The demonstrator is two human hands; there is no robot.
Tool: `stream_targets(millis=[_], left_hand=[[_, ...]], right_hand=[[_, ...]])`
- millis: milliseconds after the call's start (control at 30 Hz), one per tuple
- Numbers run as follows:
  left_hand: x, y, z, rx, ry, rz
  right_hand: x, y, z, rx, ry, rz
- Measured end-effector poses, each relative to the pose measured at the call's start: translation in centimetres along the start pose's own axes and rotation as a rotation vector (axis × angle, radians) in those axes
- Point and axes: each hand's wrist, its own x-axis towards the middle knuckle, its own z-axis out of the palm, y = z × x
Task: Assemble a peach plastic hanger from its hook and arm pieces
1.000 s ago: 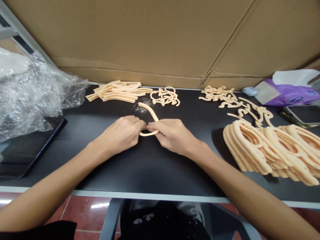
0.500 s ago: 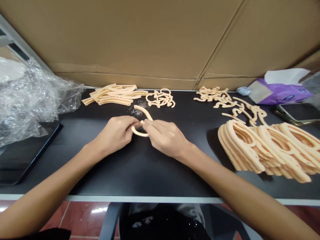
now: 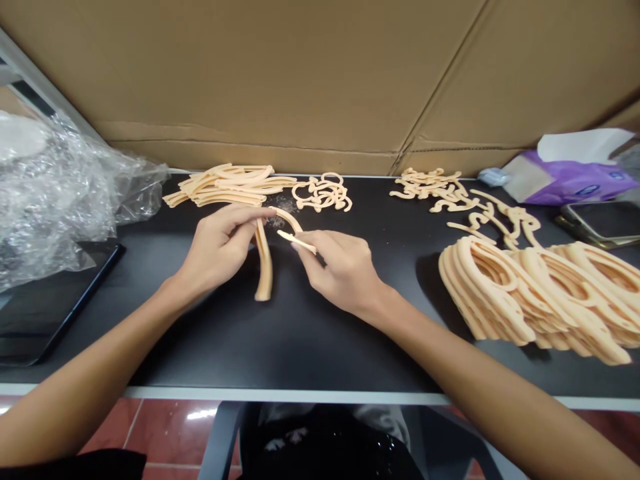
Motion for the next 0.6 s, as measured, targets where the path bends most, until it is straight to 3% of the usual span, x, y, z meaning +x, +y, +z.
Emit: stream_targets(millis=[100,233,400,600], left_hand=[[0.0,0.0,0.1,-0.025,0.006,-0.066],[0.1,-0.1,-0.4,0.234,-0.043,-0.02],[0.5,-0.8,-1.0,0.531,-0.099,0.118],[-0.6,-0.6,0.7,0.441,-0.197,0.344]], right_hand=[[0.1,0.2,0.1,0.052,0.035,0.124],[0.3,0.3,0.2,0.213,0.0,0.35],[0.8,0.3,-0.2,0.349,-0.023,0.546],[1.2,0.2,-0.4,0.392,-0.025,0.613]])
